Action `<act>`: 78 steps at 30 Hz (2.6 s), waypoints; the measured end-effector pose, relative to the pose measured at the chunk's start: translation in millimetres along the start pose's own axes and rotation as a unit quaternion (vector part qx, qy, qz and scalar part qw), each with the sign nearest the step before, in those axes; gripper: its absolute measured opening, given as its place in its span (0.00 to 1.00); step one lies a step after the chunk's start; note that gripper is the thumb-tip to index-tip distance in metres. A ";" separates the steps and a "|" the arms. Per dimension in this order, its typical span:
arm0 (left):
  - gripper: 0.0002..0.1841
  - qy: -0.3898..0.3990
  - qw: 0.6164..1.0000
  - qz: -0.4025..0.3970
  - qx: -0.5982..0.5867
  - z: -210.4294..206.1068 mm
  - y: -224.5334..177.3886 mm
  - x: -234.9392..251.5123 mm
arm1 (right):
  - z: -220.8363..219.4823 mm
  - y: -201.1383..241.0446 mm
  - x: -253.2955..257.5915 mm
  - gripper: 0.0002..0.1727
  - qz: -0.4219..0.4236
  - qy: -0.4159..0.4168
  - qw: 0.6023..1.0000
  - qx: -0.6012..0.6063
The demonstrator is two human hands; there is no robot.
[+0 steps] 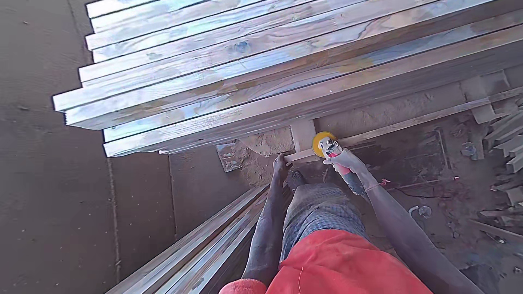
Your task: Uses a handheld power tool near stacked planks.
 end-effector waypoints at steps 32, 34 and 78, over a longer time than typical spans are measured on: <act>0.31 -0.119 0.939 -0.310 0.086 -25.4 -0.4 -19.7 | 339.5 -170.1 71.1 0.32 -0.101 -0.190 0.936 0.279; 0.31 -0.151 0.939 -0.303 0.053 -29.3 1.2 -25.5 | 391.8 -189.4 86.0 0.31 -0.110 -0.210 0.927 0.291; 0.40 -0.210 0.966 0.047 -0.145 149.5 24.4 -17.7 | -111.2 55.2 -9.2 0.52 0.132 0.075 0.974 -0.165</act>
Point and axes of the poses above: each hand's wrist, its own x-axis towards the middle knuckle, its own z-axis out of the back of the hand, y = z × x, the point moved 7 cm from there along x, towards the middle knuckle, and after that the axes turned 11 degrees about -y, right-handed, at the moved point
